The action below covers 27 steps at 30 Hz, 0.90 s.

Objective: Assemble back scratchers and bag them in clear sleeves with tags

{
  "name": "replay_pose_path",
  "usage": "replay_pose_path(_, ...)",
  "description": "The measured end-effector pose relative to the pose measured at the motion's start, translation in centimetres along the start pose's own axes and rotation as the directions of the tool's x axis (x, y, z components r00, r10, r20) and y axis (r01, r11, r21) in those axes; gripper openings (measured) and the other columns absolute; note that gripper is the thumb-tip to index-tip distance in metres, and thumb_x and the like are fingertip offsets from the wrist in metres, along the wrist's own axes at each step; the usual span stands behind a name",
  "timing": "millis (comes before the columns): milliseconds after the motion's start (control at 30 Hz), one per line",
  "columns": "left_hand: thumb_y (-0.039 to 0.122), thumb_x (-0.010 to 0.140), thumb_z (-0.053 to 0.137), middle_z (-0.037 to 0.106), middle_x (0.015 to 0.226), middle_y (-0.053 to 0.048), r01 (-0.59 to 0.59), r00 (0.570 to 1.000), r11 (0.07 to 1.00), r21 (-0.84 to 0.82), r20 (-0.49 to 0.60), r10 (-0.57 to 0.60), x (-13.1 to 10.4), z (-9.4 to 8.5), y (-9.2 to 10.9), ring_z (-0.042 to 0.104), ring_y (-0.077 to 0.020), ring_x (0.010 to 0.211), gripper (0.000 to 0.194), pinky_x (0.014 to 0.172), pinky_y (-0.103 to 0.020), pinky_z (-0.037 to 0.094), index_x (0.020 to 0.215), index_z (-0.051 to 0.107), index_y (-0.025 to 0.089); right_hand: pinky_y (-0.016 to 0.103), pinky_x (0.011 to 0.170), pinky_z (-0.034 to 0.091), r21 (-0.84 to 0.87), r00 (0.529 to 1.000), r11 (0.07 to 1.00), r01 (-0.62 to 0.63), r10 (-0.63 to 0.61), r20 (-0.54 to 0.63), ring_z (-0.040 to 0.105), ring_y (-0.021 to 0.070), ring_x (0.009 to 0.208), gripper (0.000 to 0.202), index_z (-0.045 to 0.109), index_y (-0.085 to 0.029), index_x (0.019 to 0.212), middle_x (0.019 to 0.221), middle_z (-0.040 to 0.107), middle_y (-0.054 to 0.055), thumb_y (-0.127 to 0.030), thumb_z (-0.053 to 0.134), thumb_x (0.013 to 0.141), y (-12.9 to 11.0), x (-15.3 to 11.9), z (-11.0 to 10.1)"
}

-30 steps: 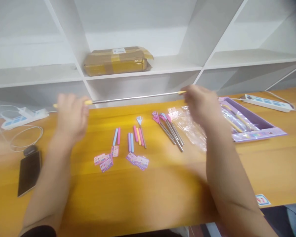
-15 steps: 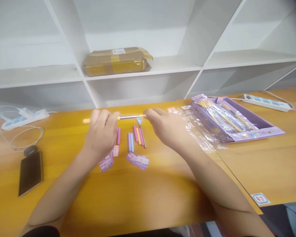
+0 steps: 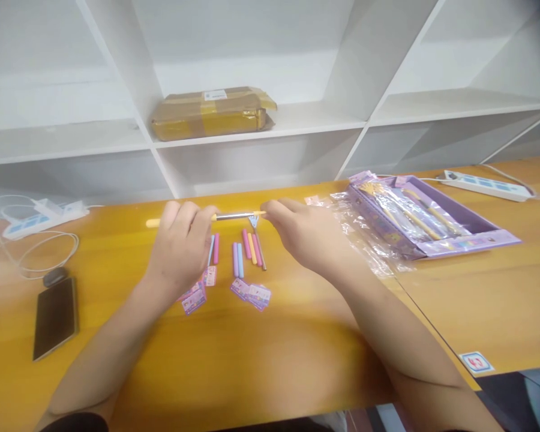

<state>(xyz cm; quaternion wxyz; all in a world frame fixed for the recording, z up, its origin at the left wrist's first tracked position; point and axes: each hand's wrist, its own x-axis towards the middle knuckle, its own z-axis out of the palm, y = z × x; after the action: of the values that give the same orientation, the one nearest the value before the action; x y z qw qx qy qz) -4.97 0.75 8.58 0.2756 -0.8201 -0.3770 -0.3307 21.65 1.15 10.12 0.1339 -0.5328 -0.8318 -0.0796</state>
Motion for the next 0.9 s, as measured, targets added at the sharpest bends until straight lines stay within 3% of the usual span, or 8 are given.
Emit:
replay_pose_path(333, 0.014, 0.105, 0.049, 0.065, 0.092, -0.009, -0.004, 1.000, 1.000, -0.030, 0.023, 0.004, 0.3, -0.7, -0.6, 0.050, -0.0266, 0.081, 0.024, 0.076, -0.042, 0.044, 0.120, 0.066, 0.023, 0.031, 0.061, 0.018, 0.042, 0.999, 0.999, 0.016, -0.014, -0.045, 0.035, 0.0144, 0.063, 0.020, 0.065, -0.024, 0.112, 0.092, 0.066, 0.003, -0.017, 0.046, 0.107, 0.0, 0.0, 0.1)
replay_pose_path(533, 0.019, 0.108, 0.053, 0.066, 0.089, -0.006, -0.007, 1.000, 0.998, -0.054, -0.014, 0.006, 0.5, -1.1, -1.0, 0.056, -0.0245, 0.082, 0.015, 0.076, -0.040, 0.041, 0.116, 0.066, 0.023, 0.032, 0.062, 0.017, 0.082, 0.989, 0.995, 0.061, -0.049, -0.138, 0.035, 0.0146, 0.063, 0.021, 0.064, -0.024, 0.104, 0.085, 0.063, 0.001, -0.028, 0.045, 0.113, 0.3, -0.3, 0.2)
replay_pose_path(767, 0.023, 0.108, 0.061, 0.065, 0.086, -0.004, 0.001, 0.998, 0.999, -0.048, -0.056, -0.004, 0.3, -1.0, -1.3, 0.052, -0.0224, 0.079, 0.009, 0.075, -0.038, 0.040, 0.115, 0.067, 0.024, 0.032, 0.060, 0.017, 0.040, 0.986, 0.998, 0.055, -0.048, -0.157, 0.035, 0.0140, 0.062, 0.022, 0.066, -0.023, 0.104, 0.085, 0.063, 0.001, -0.027, 0.047, 0.113, 0.4, -0.2, 0.1)
replay_pose_path(900, 0.025, 0.109, 0.062, 0.064, 0.083, -0.004, 0.011, 0.997, 0.999, -0.038, -0.077, -0.013, 0.5, -0.4, -0.7, 0.047, -0.0220, 0.076, 0.007, 0.072, -0.037, 0.039, 0.110, 0.068, 0.025, 0.033, 0.060, 0.017, -0.011, 0.969, 0.998, 0.059, -0.060, -0.240, 0.034, 0.0138, 0.062, 0.024, 0.069, -0.023, 0.102, 0.092, 0.066, 0.002, -0.023, 0.047, 0.113, 0.1, 0.0, 1.0)
